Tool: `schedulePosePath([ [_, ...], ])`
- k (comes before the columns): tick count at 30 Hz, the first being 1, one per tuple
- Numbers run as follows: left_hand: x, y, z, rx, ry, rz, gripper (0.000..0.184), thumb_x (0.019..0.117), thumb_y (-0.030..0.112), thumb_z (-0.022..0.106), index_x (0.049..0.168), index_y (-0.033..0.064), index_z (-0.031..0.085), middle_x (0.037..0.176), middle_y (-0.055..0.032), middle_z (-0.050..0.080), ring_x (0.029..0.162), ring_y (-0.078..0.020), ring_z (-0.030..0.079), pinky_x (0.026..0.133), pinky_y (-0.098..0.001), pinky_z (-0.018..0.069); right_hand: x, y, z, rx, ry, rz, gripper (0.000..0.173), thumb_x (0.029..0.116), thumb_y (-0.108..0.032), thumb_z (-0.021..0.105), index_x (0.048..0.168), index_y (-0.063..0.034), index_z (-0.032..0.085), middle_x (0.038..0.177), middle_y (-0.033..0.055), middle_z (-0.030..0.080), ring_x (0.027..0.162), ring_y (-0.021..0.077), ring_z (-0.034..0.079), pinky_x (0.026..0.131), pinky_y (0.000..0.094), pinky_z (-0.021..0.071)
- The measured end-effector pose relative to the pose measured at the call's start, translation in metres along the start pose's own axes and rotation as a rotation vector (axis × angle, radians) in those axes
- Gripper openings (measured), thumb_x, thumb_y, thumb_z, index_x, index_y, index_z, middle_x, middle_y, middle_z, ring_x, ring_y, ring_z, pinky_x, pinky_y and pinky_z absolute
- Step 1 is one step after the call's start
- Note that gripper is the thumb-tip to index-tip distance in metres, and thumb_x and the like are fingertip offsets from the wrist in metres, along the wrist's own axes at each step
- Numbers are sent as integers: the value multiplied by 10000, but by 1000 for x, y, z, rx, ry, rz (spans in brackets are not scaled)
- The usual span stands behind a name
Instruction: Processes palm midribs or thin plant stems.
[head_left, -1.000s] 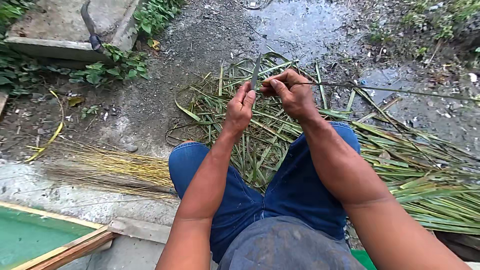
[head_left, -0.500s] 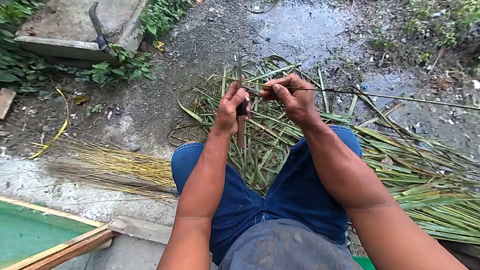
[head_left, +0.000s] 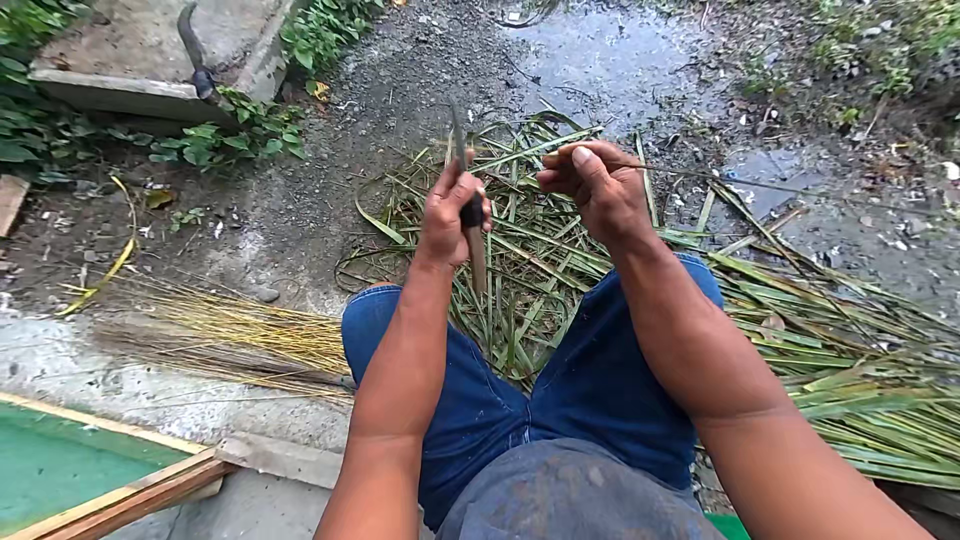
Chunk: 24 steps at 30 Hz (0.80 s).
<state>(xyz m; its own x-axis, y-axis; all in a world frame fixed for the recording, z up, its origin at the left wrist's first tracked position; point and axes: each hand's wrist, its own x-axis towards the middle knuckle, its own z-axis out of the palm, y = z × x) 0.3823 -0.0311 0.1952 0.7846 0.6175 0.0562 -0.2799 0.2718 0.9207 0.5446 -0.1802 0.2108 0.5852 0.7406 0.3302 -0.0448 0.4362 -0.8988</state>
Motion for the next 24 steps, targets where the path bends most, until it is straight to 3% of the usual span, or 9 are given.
schedulePosePath([
  [2, -6, -2, 15, 85, -85, -28, 450, 1021, 178, 467, 1462, 90, 436, 960, -29, 665, 650, -111, 625, 533, -254, 554, -2, 3, 7, -25, -21, 18, 268, 1083, -78, 402, 1139, 37, 639, 1040, 134, 755, 901, 243, 761, 851, 433, 647],
  [4, -10, -5, 25, 89, -139, -67, 443, 1032, 167, 478, 1461, 62, 439, 924, -49, 671, 596, -104, 602, 493, -234, 526, -4, 4, 13, -49, -58, 14, 254, 1081, -50, 409, 1137, 42, 639, 1060, 131, 757, 901, 226, 764, 855, 413, 649],
  [9, -8, -1, 19, -43, -148, -138, 427, 1072, 189, 415, 1498, 158, 416, 747, -1, 588, 535, -99, 563, 453, -221, 497, -6, 4, 15, -121, -116, -12, 240, 1072, -22, 437, 1158, 63, 645, 1071, 131, 754, 920, 209, 764, 877, 387, 646],
  [14, -8, 0, 16, -54, -155, -107, 417, 1062, 196, 425, 1476, 145, 438, 736, 10, 586, 520, -90, 551, 450, -217, 496, -5, 4, 14, -93, -114, -32, 250, 1073, -21, 425, 1144, 59, 651, 1047, 129, 761, 908, 218, 767, 864, 394, 649],
  [24, 3, 7, -16, -151, -19, -56, 355, 1106, 283, 359, 1440, 218, 461, 721, 29, 573, 494, -76, 532, 428, -207, 482, -5, -1, 4, -55, -128, -42, 260, 1081, -46, 407, 1128, 24, 653, 1034, 127, 768, 907, 243, 772, 870, 424, 651],
])
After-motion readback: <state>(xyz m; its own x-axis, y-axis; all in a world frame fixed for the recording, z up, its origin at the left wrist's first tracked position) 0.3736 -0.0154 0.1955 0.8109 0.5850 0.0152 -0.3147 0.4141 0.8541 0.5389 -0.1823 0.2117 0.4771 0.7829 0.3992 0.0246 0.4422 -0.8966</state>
